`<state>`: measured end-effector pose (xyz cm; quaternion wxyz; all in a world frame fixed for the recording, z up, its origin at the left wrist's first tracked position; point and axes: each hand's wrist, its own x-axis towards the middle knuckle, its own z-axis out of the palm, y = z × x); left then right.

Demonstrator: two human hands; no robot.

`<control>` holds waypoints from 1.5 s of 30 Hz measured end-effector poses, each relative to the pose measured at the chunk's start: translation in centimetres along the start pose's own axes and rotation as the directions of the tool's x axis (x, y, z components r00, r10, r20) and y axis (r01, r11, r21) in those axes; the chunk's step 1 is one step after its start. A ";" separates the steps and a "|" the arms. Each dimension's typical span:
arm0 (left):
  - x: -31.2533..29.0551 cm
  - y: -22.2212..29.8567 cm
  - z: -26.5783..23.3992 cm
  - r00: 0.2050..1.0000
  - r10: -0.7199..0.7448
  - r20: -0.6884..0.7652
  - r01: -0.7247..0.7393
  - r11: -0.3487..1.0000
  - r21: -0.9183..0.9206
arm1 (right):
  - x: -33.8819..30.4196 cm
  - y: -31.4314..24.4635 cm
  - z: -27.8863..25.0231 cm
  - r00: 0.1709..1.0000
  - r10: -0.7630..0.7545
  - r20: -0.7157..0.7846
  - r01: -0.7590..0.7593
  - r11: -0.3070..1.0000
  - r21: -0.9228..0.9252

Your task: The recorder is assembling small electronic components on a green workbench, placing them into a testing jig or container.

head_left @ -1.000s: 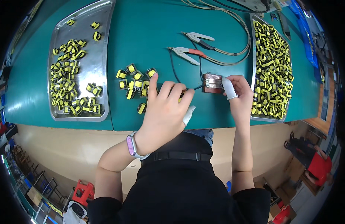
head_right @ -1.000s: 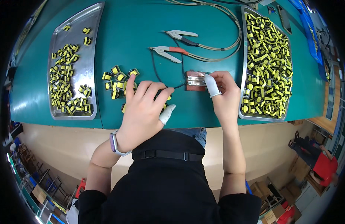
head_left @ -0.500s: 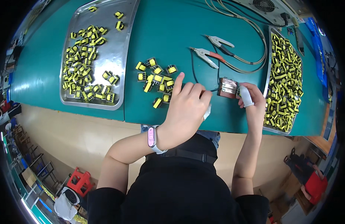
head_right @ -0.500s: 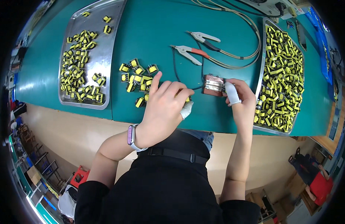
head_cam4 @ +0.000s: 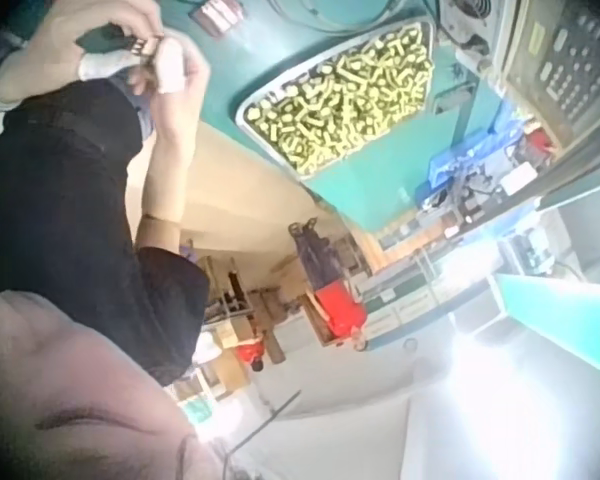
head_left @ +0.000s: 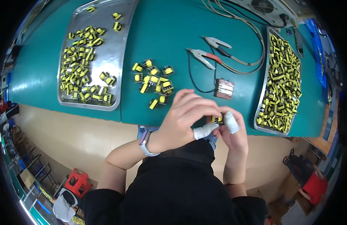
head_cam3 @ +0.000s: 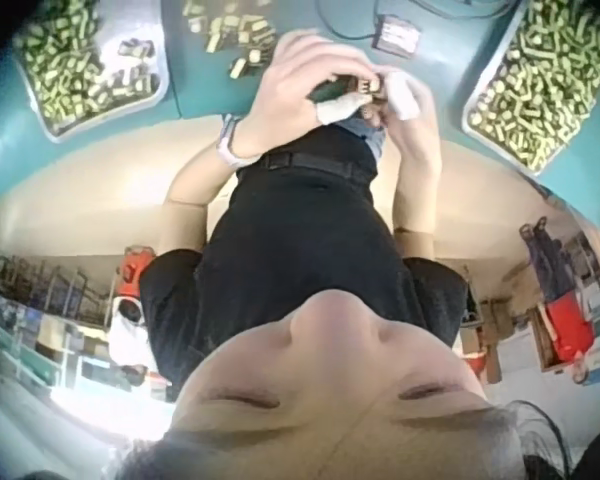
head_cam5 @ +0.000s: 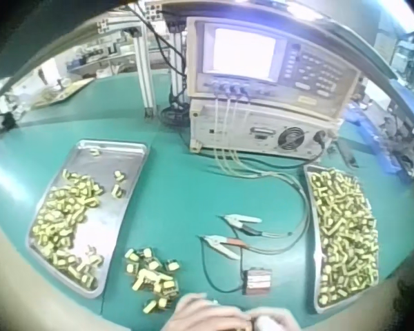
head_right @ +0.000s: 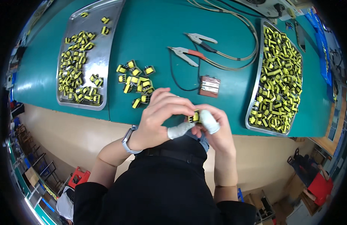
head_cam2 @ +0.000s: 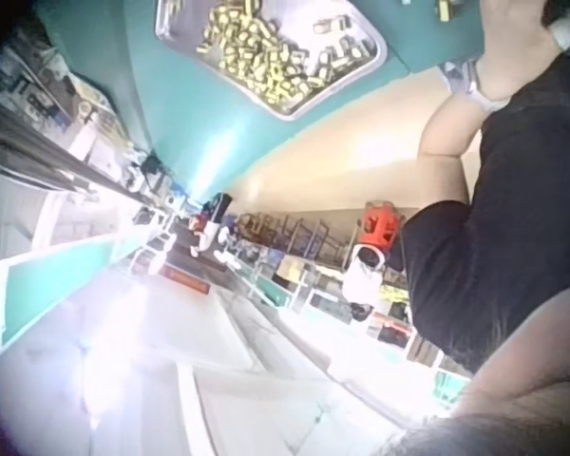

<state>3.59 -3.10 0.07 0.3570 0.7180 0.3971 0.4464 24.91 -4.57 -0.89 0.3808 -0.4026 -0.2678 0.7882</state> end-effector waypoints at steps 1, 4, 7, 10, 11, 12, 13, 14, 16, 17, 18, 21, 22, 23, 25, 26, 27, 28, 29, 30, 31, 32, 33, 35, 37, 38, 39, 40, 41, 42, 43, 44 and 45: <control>0.0 0.0 0.1 1.000 0.005 0.004 -0.005 1.000 -0.012 | -0.1 -0.2 0.4 1.000 -0.011 -0.018 0.011 1.000 0.023; -0.2 -0.1 -0.4 1.000 -0.012 0.011 0.011 0.999 0.042 | 0.4 -0.8 1.0 0.998 -0.035 -0.056 0.024 0.983 -0.181; 0.6 0.0 -2.1 0.960 0.004 0.279 -0.103 0.935 0.341 | 0.7 -1.4 0.0 0.956 -0.193 -0.222 0.111 0.936 -0.335; 0.8 -0.1 -3.1 0.900 -0.052 0.432 -0.191 0.845 0.499 | 1.2 -2.5 -1.6 0.848 -0.416 -0.329 0.149 0.782 -0.605; 0.8 -0.1 -3.3 0.887 -0.081 0.455 -0.185 0.840 0.510 | 1.6 -2.6 -2.3 0.848 -0.417 -0.329 0.151 0.783 -0.604; 0.7 -0.3 -3.2 0.886 -0.080 0.456 -0.187 0.839 0.510 | 2.0 -2.5 -3.0 0.811 -0.523 -0.262 0.199 0.668 -0.717; 0.5 -0.6 -3.0 0.900 -0.061 0.431 -0.184 0.843 0.505 | 2.1 -2.4 -3.4 0.767 -0.615 -0.181 0.237 0.534 -0.811; 0.3 -0.9 -3.0 0.914 -0.046 0.403 -0.178 0.847 0.500 | 2.0 -2.6 -3.2 0.791 -0.578 -0.200 0.150 0.499 -0.854; 0.4 -1.0 -3.1 0.911 -0.042 0.411 -0.187 0.844 0.502 | 2.0 -3.0 -2.3 0.769 -0.634 -0.080 0.172 0.326 -0.929; 0.5 -1.1 -3.1 0.908 -0.035 0.417 -0.198 0.843 0.501 | 2.0 -3.0 -2.1 0.743 -0.668 0.047 0.185 0.137 -0.973; 0.5 -1.1 -3.0 0.908 -0.035 0.419 -0.199 0.842 0.501 | 2.0 -2.9 -2.2 0.742 -0.668 0.046 0.185 0.138 -0.973; 0.7 -1.1 -2.7 0.926 0.000 0.376 -0.203 0.842 0.500 | 2.0 -2.3 -2.6 0.709 -0.676 0.200 0.195 -0.085 -0.977; 0.7 -1.2 -2.7 0.934 0.025 0.357 -0.203 0.858 0.472 | 2.0 -2.2 -2.7 0.698 -0.683 0.217 0.196 -0.108 -0.975; 0.7 -1.2 -2.8 0.940 0.050 0.336 -0.205 0.873 0.443 | 2.1 -2.2 -2.7 0.686 -0.689 0.233 0.198 -0.131 -0.971; 0.8 -0.7 -2.5 0.959 0.048 0.278 -0.158 0.907 0.391 | 2.0 -2.2 -2.7 0.686 -0.697 0.207 0.202 -0.091 -0.975; 0.9 -0.6 -2.3 0.975 0.037 0.217 -0.111 0.935 0.337 | 2.0 -2.1 -2.8 0.688 -0.703 0.183 0.210 -0.049 -0.977; 0.8 -0.6 -2.2 0.975 0.036 0.217 -0.110 0.934 0.339 | 2.1 -2.3 -2.7 0.688 -0.703 0.183 0.212 -0.047 -0.976; 0.8 -0.7 -2.1 0.980 0.042 0.196 -0.107 0.935 0.337 | 2.2 -2.6 -2.6 0.692 -0.701 0.171 0.233 -0.006 -0.972; 0.9 -0.7 -2.1 0.983 0.050 0.174 -0.106 0.937 0.331 | 2.2 -2.9 -2.5 0.697 -0.700 0.157 0.251 0.032 -0.967; 0.9 -0.6 -2.1 0.983 0.052 0.175 -0.108 0.938 0.330 | 2.2 -3.0 -2.6 0.696 -0.701 0.157 0.250 0.032 -0.968; 0.9 -0.5 -2.1 0.986 0.035 0.163 -0.085 0.945 0.314 | 2.2 -3.1 -2.7 0.699 -0.693 0.177 0.266 0.022 -0.964; 0.9 -0.4 -2.2 0.989 0.016 0.149 -0.061 0.952 0.300 | 2.2 -3.1 -2.8 0.702 -0.684 0.200 0.285 0.013 -0.958; 0.9 -0.4 -2.2 0.989 0.017 0.149 -0.061 0.952 0.301 | 2.2 -3.1 -2.7 0.701 -0.684 0.200 0.285 0.013 -0.958; 0.8 -0.3 -2.2 0.993 0.004 0.114 -0.033 0.968 0.248 | 1.8 -3.0 -2.3 0.787 -0.609 -0.099 0.221 0.428 -0.876; 0.8 -0.3 -2.1 0.994 0.006 0.106 -0.027 0.980 0.199 | 1.4 -2.8 -2.0 0.907 -0.390 -0.157 0.268 0.825 -0.497; 0.9 -0.2 -1.9 0.995 0.013 0.098 -0.026 0.990 0.136 | 0.9 -3.0 -1.6 0.983 -0.159 -0.087 0.160 0.987 0.009; 0.9 -0.3 -1.6 0.995 0.014 0.101 -0.027 0.990 0.137 | 1.0 -2.6 -0.6 0.994 -0.100 -0.038 0.102 0.992 0.073; 0.9 -0.3 -1.2 0.995 0.020 0.101 -0.034 0.990 0.141 | 1.2 -1.4 0.2 0.992 -0.126 -0.007 0.126 0.990 0.065; 0.9 -0.3 -1.1 0.995 0.027 0.100 -0.041 0.989 0.140 | 1.4 -0.3 0.7 0.988 -0.152 0.020 0.151 0.987 0.055; 0.9 -0.4 -1.0 0.994 0.030 0.102 -0.044 0.990 0.135 | 1.7 0.1 0.6 0.993 -0.108 0.057 0.108 0.994 -0.005; 0.9 -0.6 -1.0 0.992 0.040 0.117 -0.063 0.978 0.197 | 1.6 0.0 0.7 0.993 -0.110 0.051 0.110 0.994 -0.006; 0.8 -0.7 -1.0 0.990 0.045 0.131 -0.079 0.961 0.264 | 1.7 -0.1 0.8 0.982 -0.189 -0.001 0.187 0.971 -0.151; 0.9 -0.7 -1.1 0.990 0.044 0.131 -0.077 0.961 0.265 | 1.7 -0.1 0.9 0.961 -0.273 -0.042 0.249 0.922 -0.297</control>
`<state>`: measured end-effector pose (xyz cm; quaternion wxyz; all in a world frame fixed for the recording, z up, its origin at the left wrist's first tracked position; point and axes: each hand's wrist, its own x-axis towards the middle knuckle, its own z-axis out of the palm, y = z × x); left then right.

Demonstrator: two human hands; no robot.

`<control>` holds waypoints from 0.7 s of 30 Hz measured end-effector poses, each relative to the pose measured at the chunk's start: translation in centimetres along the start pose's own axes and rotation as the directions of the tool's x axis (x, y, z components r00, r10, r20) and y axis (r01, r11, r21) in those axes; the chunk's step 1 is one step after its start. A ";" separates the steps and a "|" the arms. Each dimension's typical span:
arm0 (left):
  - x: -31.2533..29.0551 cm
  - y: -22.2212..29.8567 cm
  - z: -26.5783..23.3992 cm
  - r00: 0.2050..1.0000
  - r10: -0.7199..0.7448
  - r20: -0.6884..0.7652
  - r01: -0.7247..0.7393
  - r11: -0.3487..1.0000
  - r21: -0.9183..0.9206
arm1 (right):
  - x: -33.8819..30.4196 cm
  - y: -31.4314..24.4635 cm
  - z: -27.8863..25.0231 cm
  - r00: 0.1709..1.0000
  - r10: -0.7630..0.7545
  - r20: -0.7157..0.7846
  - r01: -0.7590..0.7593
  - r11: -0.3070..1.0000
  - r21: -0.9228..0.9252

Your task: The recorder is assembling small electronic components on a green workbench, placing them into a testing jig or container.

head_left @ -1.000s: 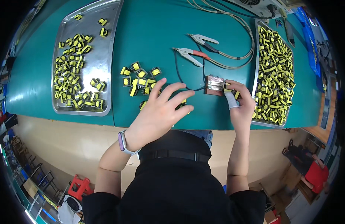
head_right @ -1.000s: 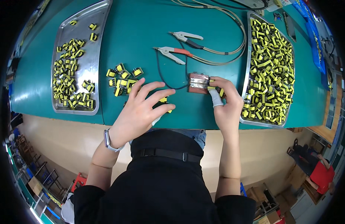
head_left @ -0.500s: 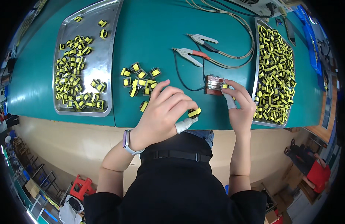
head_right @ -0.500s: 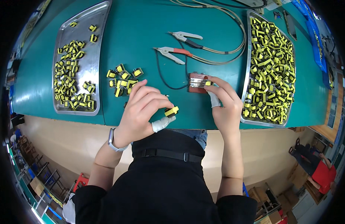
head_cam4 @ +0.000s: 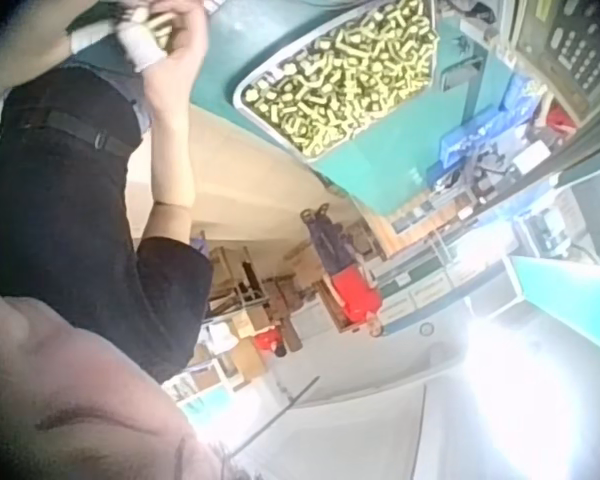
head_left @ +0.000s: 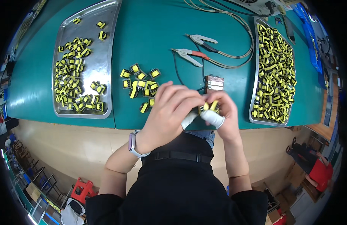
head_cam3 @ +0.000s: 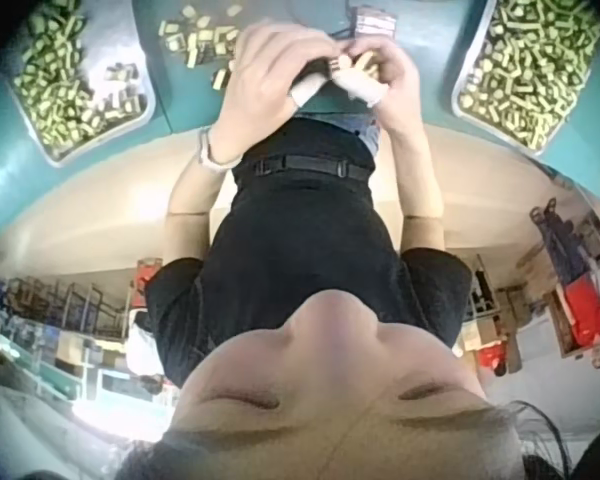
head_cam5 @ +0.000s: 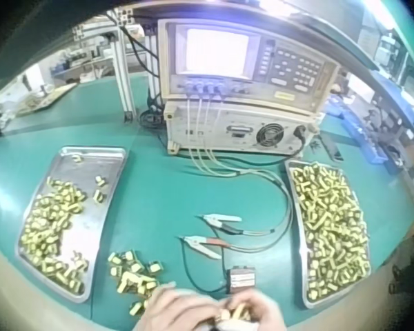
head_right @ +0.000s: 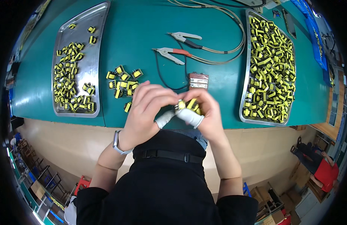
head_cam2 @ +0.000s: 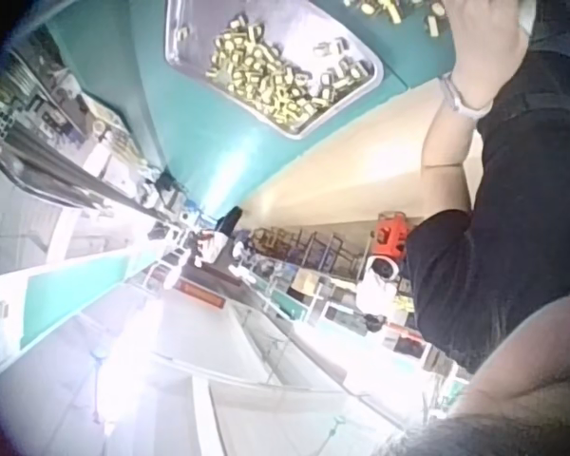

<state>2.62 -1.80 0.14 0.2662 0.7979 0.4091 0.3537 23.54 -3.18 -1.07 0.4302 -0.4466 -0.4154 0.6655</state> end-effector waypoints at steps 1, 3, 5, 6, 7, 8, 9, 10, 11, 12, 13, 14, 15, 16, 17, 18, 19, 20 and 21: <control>0.1 0.0 -0.2 1.000 -0.014 -0.013 0.015 0.996 0.087 | 0.3 0.0 -0.4 0.994 -0.104 -0.046 0.098 0.990 -0.104; -0.2 -0.2 -0.6 0.998 -0.052 0.032 0.044 0.975 0.218 | 0.9 -0.5 -1.9 0.936 -0.336 -0.103 0.232 0.810 -0.538; -0.3 -0.3 -1.1 0.994 -0.075 0.083 0.048 0.956 0.288 | 1.4 -1.1 -3.2 0.888 -0.457 -0.057 0.224 0.536 -0.814; -0.4 -0.3 -1.3 0.986 -0.100 0.133 0.047 0.933 0.358 | 1.5 -1.5 -3.3 0.891 -0.449 -0.069 0.187 0.500 -0.845; -0.5 -0.4 -1.2 0.986 -0.103 0.132 0.049 0.932 0.359 | 1.5 -1.9 -3.1 0.911 -0.397 -0.108 0.120 0.507 -0.853; -0.6 -0.8 -0.9 0.986 -0.105 0.132 0.049 0.928 0.368 | 1.4 -1.9 -3.1 0.912 -0.397 -0.108 0.120 0.506 -0.854; -0.7 -1.1 -0.7 0.986 -0.106 0.131 0.050 0.924 0.378 | 1.3 -2.0 -3.1 0.922 -0.377 -0.095 0.106 0.479 -0.871; -0.8 -1.2 -0.7 0.986 -0.107 0.131 0.050 0.924 0.378 | 1.2 -2.0 -3.2 0.931 -0.355 -0.083 0.093 0.451 -0.887; -0.8 -1.4 -0.6 0.986 -0.095 0.137 0.034 0.919 0.392 | 1.2 -1.9 -3.5 0.931 -0.356 -0.085 0.091 0.451 -0.888; -0.8 -1.5 -0.6 0.986 -0.084 0.143 0.018 0.914 0.405 | 1.2 -1.7 -3.9 0.923 -0.373 -0.090 0.109 0.480 -0.871; -0.6 -1.6 -0.6 0.986 -0.082 0.144 0.017 0.915 0.404 | 1.2 -1.5 -4.1 0.916 -0.390 -0.096 0.127 0.508 -0.852; -0.6 -1.5 -0.6 0.988 -0.082 0.130 0.025 0.920 0.392 | 1.1 -1.3 -4.1 0.916 -0.389 -0.095 0.129 0.510 -0.850; -0.6 -1.4 -0.7 0.990 -0.082 0.116 0.032 0.924 0.380 | 1.1 -1.1 -4.1 0.912 -0.377 -0.160 0.113 0.606 -0.787; -0.5 -1.3 -0.8 0.990 -0.084 0.116 0.034 0.923 0.382 | 1.1 -1.0 -4.1 0.907 -0.357 -0.223 0.098 0.694 -0.713; -0.4 -1.3 -0.9 0.991 -0.071 0.117 0.026 0.937 0.350 | 1.1 -1.0 -4.0 0.906 -0.358 -0.227 0.095 0.694 -0.714; -0.3 -1.2 -1.0 0.991 -0.058 0.118 0.018 0.948 0.316 | 1.4 -0.9 -4.0 0.912 -0.368 -0.182 0.121 0.664 -0.738; -0.1 -1.1 -1.0 0.991 -0.054 0.120 0.014 0.950 0.313 | 1.5 -0.9 -4.0 0.917 -0.375 -0.135 0.147 0.633 -0.760; -0.2 -0.9 -1.0 0.995 -0.052 0.084 0.026 0.958 0.287 | 1.6 -1.0 -4.1 0.918 -0.374 -0.133 0.148 0.634 -0.759; -0.1 -0.7 -1.0 0.998 -0.050 0.047 0.036 0.965 0.260 | 1.6 -1.0 -4.2 0.911 -0.402 -0.094 0.171 0.575 -0.800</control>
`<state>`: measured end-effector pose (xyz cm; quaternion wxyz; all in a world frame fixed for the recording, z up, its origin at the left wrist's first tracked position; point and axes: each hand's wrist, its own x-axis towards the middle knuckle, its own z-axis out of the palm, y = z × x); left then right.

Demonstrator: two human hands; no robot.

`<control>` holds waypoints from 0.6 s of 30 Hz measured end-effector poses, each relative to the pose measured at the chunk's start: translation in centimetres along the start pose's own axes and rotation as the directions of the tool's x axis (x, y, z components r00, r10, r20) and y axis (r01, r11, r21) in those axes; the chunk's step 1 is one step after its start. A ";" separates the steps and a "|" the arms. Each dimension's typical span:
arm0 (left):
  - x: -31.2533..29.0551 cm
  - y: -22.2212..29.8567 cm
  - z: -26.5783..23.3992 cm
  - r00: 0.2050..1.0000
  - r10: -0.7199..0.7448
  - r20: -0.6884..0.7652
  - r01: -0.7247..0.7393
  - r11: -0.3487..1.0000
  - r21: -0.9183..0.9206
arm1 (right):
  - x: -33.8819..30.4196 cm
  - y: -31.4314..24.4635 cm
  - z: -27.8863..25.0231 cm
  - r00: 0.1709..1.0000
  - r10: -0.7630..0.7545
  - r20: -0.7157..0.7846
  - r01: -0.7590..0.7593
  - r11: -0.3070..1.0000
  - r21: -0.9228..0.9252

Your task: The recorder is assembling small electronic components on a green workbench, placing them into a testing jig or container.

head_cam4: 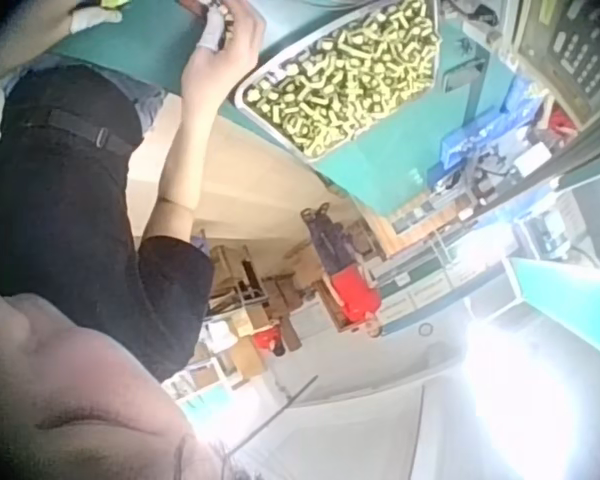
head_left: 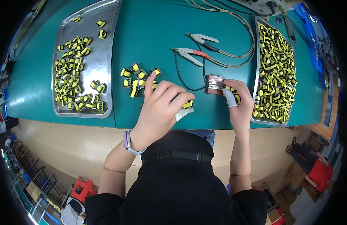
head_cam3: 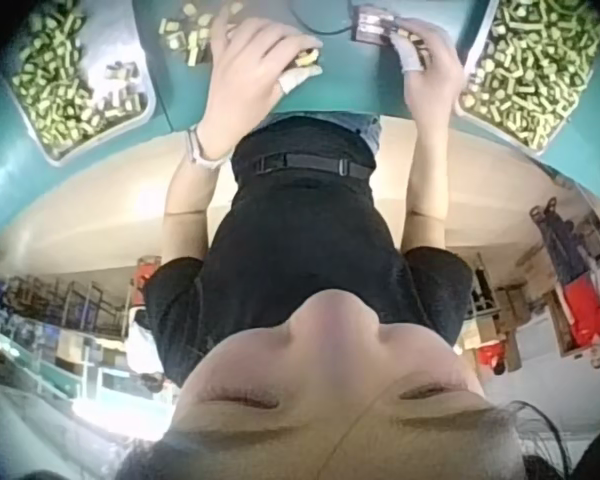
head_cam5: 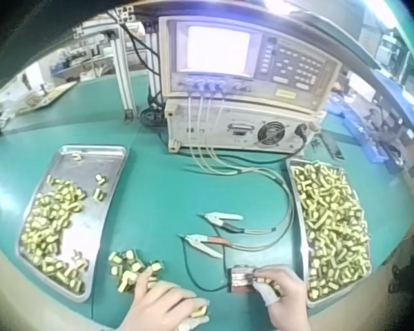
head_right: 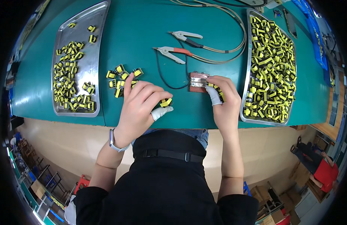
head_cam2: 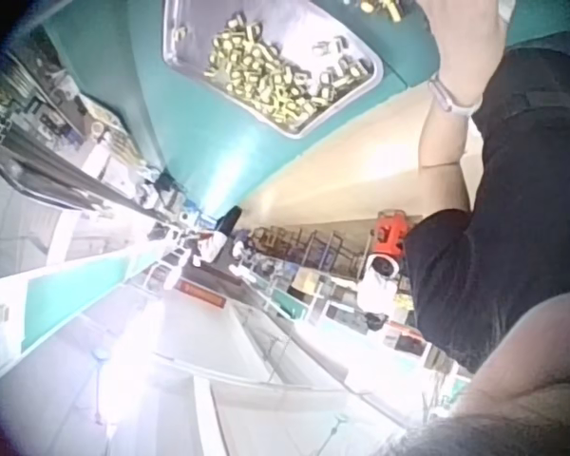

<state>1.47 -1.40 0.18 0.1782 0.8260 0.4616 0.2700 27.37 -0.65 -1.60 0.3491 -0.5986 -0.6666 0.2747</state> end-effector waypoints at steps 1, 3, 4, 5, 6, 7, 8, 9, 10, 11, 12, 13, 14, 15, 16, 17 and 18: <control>0.1 0.2 -0.1 1.000 -0.002 -0.001 0.002 1.000 0.001 | 0.1 0.1 -0.1 0.999 -0.048 0.003 0.048 0.997 -0.058; 0.1 0.3 -0.3 0.998 -0.057 -0.038 0.052 0.991 -0.125 | 0.1 -0.1 0.0 0.995 -0.097 0.010 0.098 0.989 -0.112; -0.1 0.3 -0.3 0.998 -0.059 -0.038 0.054 0.991 -0.123 | 0.2 -0.3 0.0 0.999 -0.038 0.018 0.039 0.994 -0.098; -0.2 0.2 -0.3 0.997 -0.066 -0.042 0.058 0.985 -0.162 | 0.2 -0.6 -0.1 0.999 0.022 0.025 -0.020 0.996 -0.090; -0.2 0.2 -0.2 0.996 -0.073 -0.046 0.062 0.977 -0.202 | 0.1 -0.9 0.1 0.999 0.021 0.025 -0.019 0.996 -0.093; -0.2 0.3 -0.2 0.996 -0.073 -0.048 0.062 0.977 -0.204 | -0.3 -1.3 0.2 0.989 0.146 0.005 -0.146 0.986 0.078; -0.3 0.4 -0.1 0.993 -0.096 -0.064 0.073 0.953 -0.293 | -0.6 -1.4 0.4 0.963 0.269 0.009 -0.263 0.931 0.252; -0.4 0.5 -0.1 0.990 -0.120 -0.078 0.081 0.921 -0.381 | -0.8 -1.3 0.5 0.964 0.267 0.010 -0.261 0.932 0.253; -0.3 0.7 -0.1 0.990 -0.121 -0.079 0.082 0.922 -0.379 | -1.1 -1.1 0.6 0.942 0.315 0.112 -0.330 0.819 0.469; -0.1 1.0 -0.3 0.990 -0.121 -0.074 0.078 0.901 -0.427 | -1.4 -1.1 0.6 0.916 0.337 0.218 -0.395 0.653 0.646; 0.1 1.2 -0.3 0.990 -0.120 -0.068 0.074 0.878 -0.474 | -1.5 -1.8 0.6 0.883 0.311 0.353 -0.462 0.430 0.776; 0.1 1.2 -0.1 0.991 -0.117 -0.067 0.072 0.877 -0.475 | -1.8 -1.9 1.2 0.867 0.224 0.445 -0.493 0.251 0.833; 0.1 1.3 0.0 0.992 -0.103 -0.068 0.049 0.836 -0.547 | -2.1 -2.1 1.8 0.848 0.117 0.517 -0.526 0.064 0.848; 0.1 1.4 0.2 0.994 -0.089 -0.070 0.027 0.788 -0.615 | -2.2 -2.7 2.2 0.812 0.076 0.579 -0.581 0.006 0.814; 0.1 1.9 0.6 0.989 -0.139 -0.056 0.068 0.750 -0.658 | -2.7 -2.4 2.7 0.785 0.045 0.618 -0.619 0.035 0.785; 0.0 1.9 0.9 0.989 -0.138 -0.056 0.068 0.749 -0.659 | -3.2 -2.2 3.3 0.755 0.016 0.655 -0.655 0.064 0.753; -0.2 1.9 1.2 0.990 -0.135 -0.039 0.074 0.738 -0.670 | -3.3 -3.0 4.0 0.745 0.074 0.663 -0.665 -0.009 0.747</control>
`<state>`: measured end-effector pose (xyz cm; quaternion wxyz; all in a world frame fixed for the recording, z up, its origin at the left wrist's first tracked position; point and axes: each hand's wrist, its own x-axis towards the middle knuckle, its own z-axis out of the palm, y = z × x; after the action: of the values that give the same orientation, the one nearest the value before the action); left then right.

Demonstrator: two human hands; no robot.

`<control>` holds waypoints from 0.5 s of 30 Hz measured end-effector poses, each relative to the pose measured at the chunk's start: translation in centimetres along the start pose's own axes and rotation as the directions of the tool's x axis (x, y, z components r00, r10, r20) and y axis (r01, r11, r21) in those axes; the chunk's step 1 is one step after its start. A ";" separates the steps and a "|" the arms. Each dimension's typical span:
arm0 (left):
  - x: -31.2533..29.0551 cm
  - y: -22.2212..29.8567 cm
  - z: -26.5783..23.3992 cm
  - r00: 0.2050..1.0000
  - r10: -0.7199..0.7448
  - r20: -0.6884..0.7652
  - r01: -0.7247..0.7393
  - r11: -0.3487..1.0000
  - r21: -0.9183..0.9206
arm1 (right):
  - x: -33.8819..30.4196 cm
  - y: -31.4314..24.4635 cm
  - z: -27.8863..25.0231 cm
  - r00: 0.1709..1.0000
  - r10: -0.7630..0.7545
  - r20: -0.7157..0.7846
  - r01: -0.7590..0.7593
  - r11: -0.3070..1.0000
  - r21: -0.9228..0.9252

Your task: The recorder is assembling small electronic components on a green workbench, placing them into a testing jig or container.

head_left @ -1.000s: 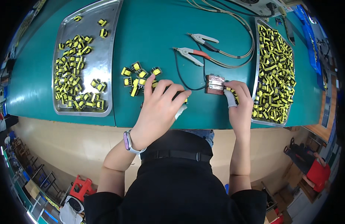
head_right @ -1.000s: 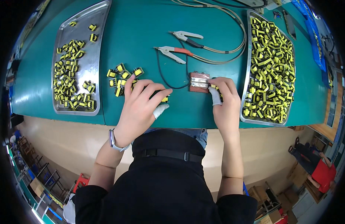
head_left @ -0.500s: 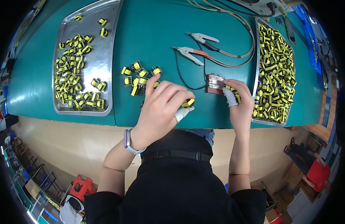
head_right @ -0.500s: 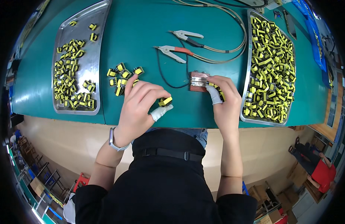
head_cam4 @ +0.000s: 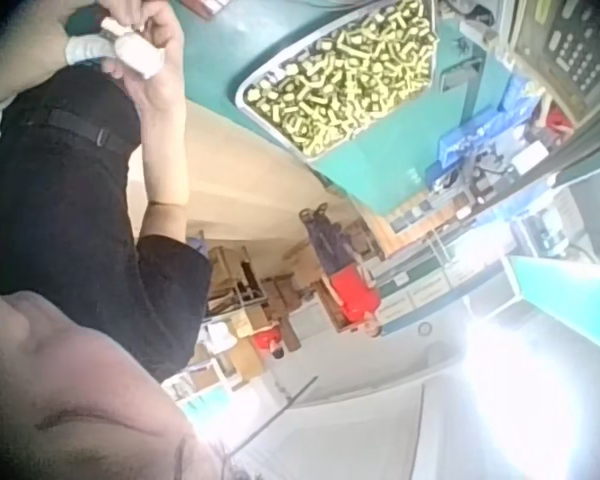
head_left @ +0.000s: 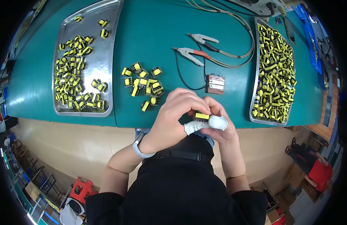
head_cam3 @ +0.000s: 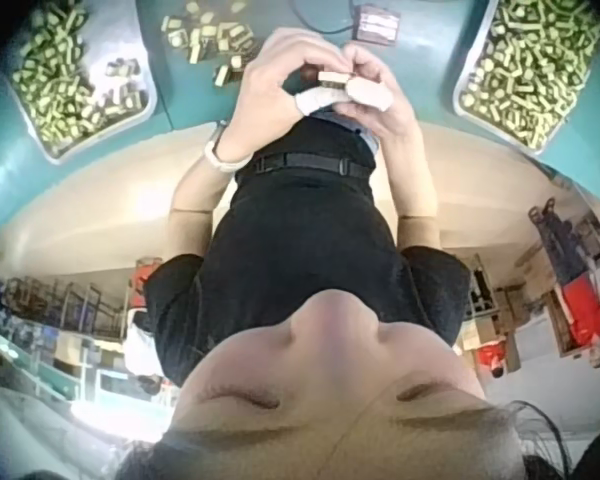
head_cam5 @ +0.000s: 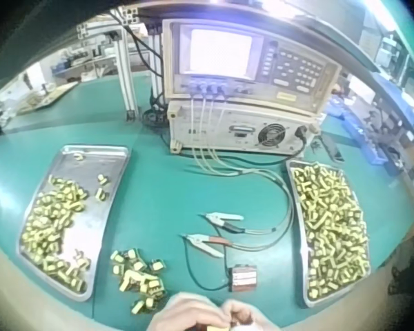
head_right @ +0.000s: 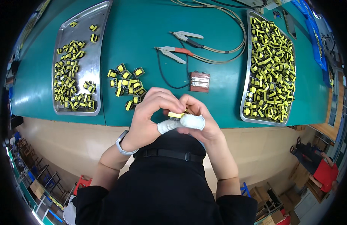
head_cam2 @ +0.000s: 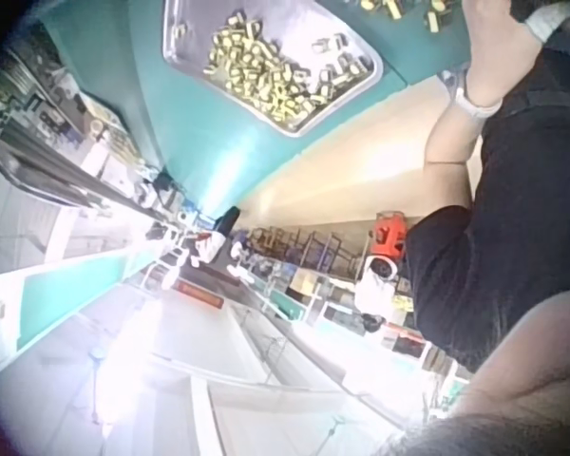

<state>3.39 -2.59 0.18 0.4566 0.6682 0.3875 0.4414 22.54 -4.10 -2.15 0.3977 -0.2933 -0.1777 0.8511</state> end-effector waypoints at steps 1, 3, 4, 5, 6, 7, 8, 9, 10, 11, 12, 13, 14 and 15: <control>-0.1 -0.1 0.1 1.000 -0.009 0.014 0.009 1.000 -0.014 | 0.0 0.0 -0.4 1.000 0.001 0.001 -0.001 1.000 0.000; -0.1 0.5 -0.3 0.999 0.040 0.000 -0.040 0.997 0.069 | 0.1 -0.3 -1.0 0.997 -0.061 0.048 0.058 0.996 0.064; -0.3 0.7 -0.6 0.996 0.091 -0.012 -0.088 0.984 0.154 | -0.2 -0.7 -0.8 0.988 -0.149 -0.028 0.144 0.981 -0.126; -1.0 0.5 -1.0 0.990 0.134 -0.046 -0.117 0.955 0.272 | -0.2 -1.4 -0.1 0.966 -0.247 -0.083 0.209 0.926 -0.316; -2.0 0.3 -1.5 0.980 0.182 -0.075 -0.141 0.914 0.381 | -0.5 -1.7 -0.7 0.943 -0.305 -0.135 0.195 0.833 -0.518; -3.1 0.0 -1.9 0.971 0.207 -0.122 -0.126 0.870 0.477 | -0.6 -2.6 -1.1 0.912 -0.395 -0.112 0.239 0.733 -0.637; -4.6 -0.8 -2.2 0.961 0.187 -0.203 -0.054 0.848 0.526 | -0.5 -3.4 -1.6 0.876 -0.476 -0.071 0.276 0.617 -0.737; -5.7 -1.2 -2.4 0.944 0.170 -0.282 0.021 0.824 0.566 | -0.4 -4.4 -2.5 0.818 -0.572 0.061 0.313 0.354 -0.881; -6.5 -1.3 -2.7 0.941 0.117 -0.317 0.118 0.766 0.632 | -0.2 -4.9 -2.8 0.795 -0.604 0.054 0.260 0.260 -0.930; -7.0 -1.6 -2.8 0.926 0.070 -0.371 0.188 0.767 0.614 | -0.1 -5.4 -3.0 0.770 -0.637 0.050 0.197 0.162 -0.967; -7.5 -1.9 -3.0 0.906 0.022 -0.423 0.257 0.764 0.592 | 0.0 -5.7 -3.5 0.767 -0.640 0.050 0.152 0.106 -0.983; -7.8 -2.1 -3.1 0.907 -0.004 -0.421 0.272 0.769 0.579 | 0.0 -5.9 -3.5 0.766 -0.641 0.049 0.149 0.104 -0.983; -7.9 -2.0 -3.3 0.907 -0.005 -0.422 0.274 0.768 0.579 | 0.1 -6.0 -3.4 0.765 -0.641 0.063 0.120 0.046 -0.992; -7.9 -2.0 -3.4 0.925 -0.013 -0.381 0.263 0.746 0.612 | 0.1 -6.0 -3.4 0.764 -0.640 0.078 0.091 -0.012 -0.996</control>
<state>-2.49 -8.34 -2.88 0.1500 0.6636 0.6410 0.3553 28.14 -0.06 -1.52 0.3430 -0.5875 -0.6754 0.2846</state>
